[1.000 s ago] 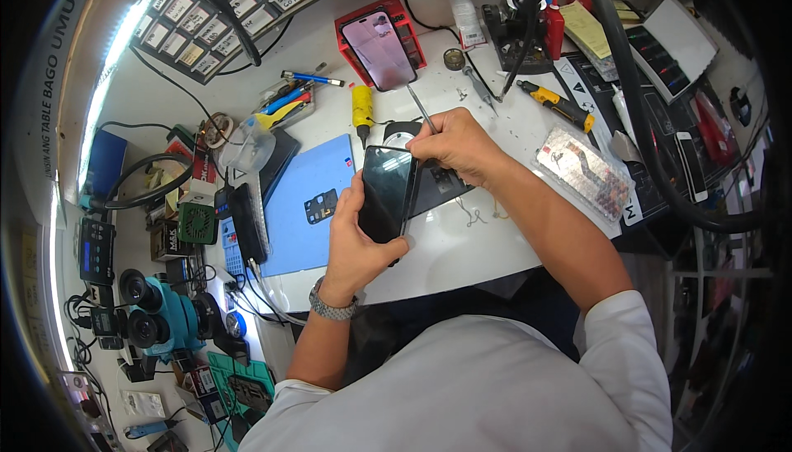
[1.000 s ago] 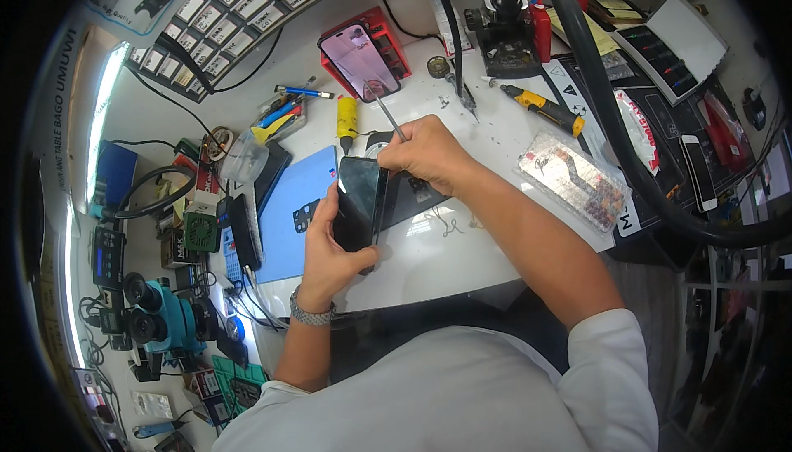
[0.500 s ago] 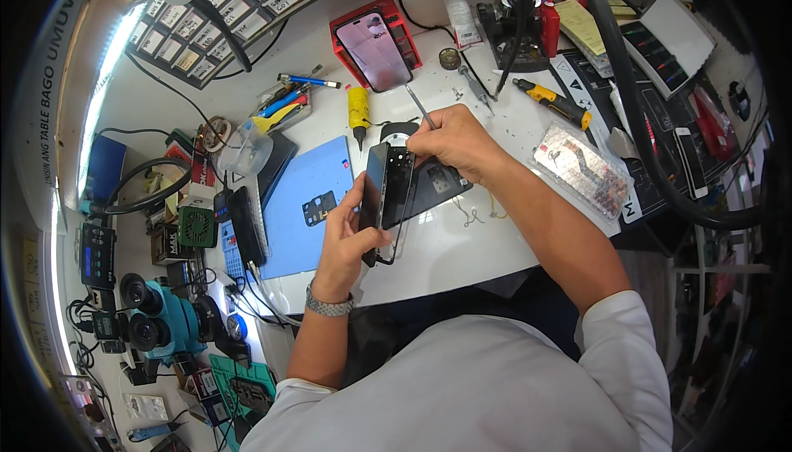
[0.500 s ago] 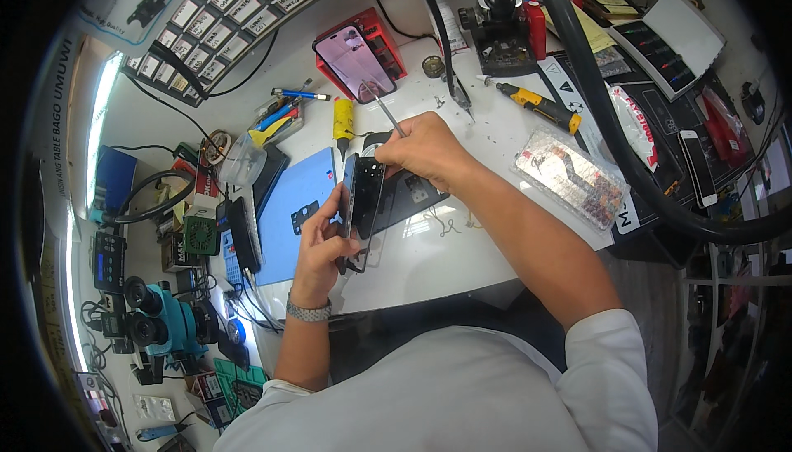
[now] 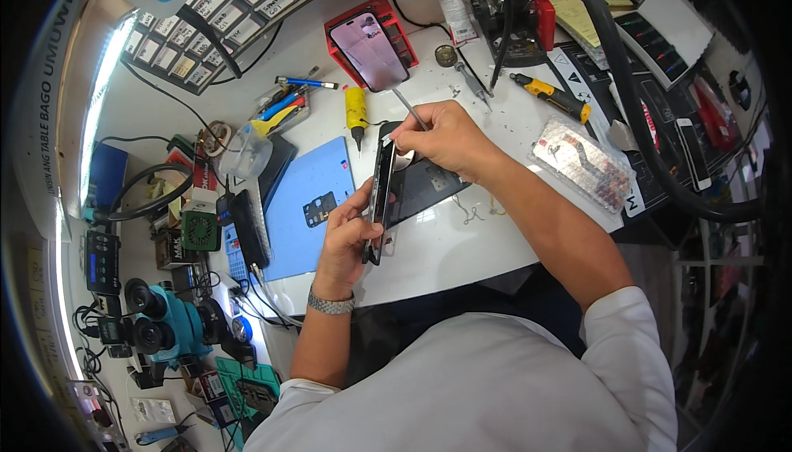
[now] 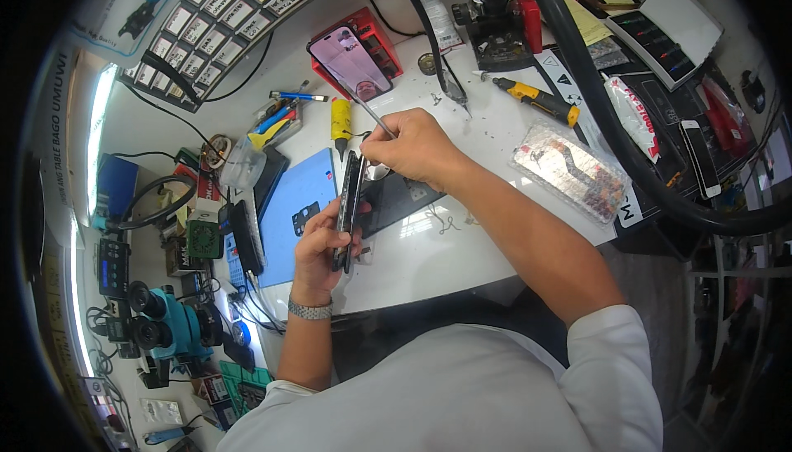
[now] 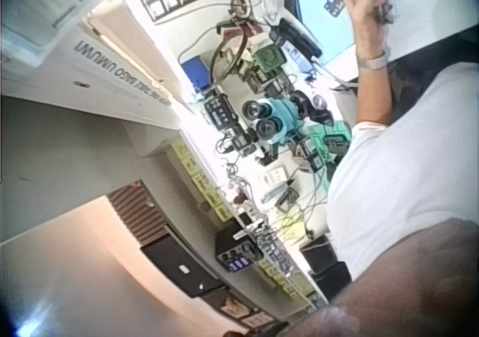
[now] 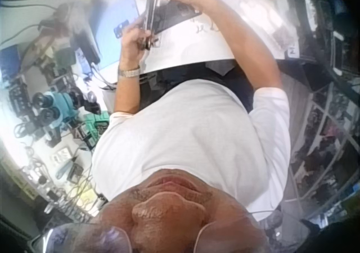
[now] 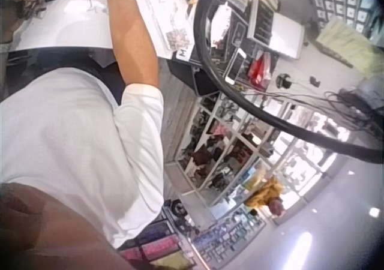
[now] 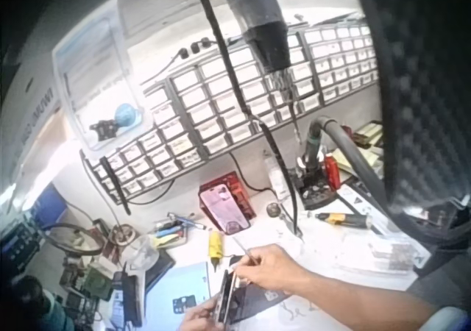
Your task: The person uses a screwdriver to remove screws from a disassembled smartphone, then opens a cardboard box and removes several small plastic bags containing replacement parts. The phone remains open on the workbench while parts are handled.
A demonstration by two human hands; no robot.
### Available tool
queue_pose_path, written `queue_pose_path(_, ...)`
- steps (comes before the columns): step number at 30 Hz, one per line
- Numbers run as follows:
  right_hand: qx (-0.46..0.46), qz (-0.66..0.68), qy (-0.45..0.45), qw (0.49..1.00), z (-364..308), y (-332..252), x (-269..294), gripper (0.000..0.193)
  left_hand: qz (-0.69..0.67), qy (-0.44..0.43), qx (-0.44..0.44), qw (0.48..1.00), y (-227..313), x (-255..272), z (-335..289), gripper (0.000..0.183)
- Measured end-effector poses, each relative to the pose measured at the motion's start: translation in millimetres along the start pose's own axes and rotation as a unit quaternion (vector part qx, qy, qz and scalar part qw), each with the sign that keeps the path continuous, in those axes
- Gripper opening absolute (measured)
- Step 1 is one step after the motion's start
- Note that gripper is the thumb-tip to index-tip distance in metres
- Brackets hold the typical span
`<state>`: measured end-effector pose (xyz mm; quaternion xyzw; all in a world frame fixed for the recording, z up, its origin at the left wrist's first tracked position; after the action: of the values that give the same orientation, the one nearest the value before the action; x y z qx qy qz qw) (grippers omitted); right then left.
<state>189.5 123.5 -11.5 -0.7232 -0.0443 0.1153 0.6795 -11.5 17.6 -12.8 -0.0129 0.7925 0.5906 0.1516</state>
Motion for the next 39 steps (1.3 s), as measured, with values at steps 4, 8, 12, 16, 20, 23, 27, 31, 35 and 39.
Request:
queue_pose_path(4, 0.027, 0.021, -0.041, 0.999, -2, -7, -8, 0.020, -0.037, -0.048, 0.017, 0.998, -4, -1, 2, 0.075)
queue_pose_path(8, 0.052, 0.001, -0.046, 0.998, -5, -11, -10, 0.023, -0.193, -0.124, 0.051, 0.972, -7, -6, 7, 0.079)
queue_pose_path(12, 0.059, -0.028, -0.036, 0.997, -4, -10, -8, 0.026, -0.281, -0.183, 0.078, 0.939, -6, -12, 13, 0.078)
queue_pose_path(16, 0.052, -0.069, -0.009, 0.996, -4, -8, -4, 0.024, -0.236, -0.164, 0.087, 0.954, -4, -18, 17, 0.080)
queue_pose_path(20, 0.042, -0.078, 0.013, 0.996, -3, -6, 1, 0.024, -0.183, -0.141, 0.083, 0.969, 2, -19, 28, 0.079)
queue_pose_path(23, 0.042, -0.081, 0.020, 0.996, -2, -7, 4, 0.025, -0.134, -0.149, 0.076, 0.977, 14, -25, 36, 0.073)
queue_pose_path(27, -0.004, -0.013, 0.056, 0.998, 3, 3, 8, 0.026, -0.139, -0.127, 0.070, 0.980, 24, -30, 43, 0.058)
queue_pose_path(31, -0.084, 0.106, 0.068, 0.988, 5, 14, 7, 0.026, -0.108, -0.078, 0.025, 0.991, 26, -16, 52, 0.046)
queue_pose_path(35, -0.111, 0.160, 0.025, 0.980, 2, 21, -2, 0.028, -0.112, -0.030, 0.018, 0.993, 18, 4, 56, 0.033)
queue_pose_path(39, -0.106, 0.173, -0.004, 0.979, 2, 25, -12, 0.026, -0.113, 0.004, 0.033, 0.993, 15, 12, 53, 0.024)
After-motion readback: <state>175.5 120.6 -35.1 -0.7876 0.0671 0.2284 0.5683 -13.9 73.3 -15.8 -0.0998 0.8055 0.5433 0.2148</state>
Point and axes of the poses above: each hand's wrist, its own z-axis towards the middle knuckle, its own x-axis out of the back of the hand, y = z × x, the point moved 7 cm from there along z, towards the middle knuckle
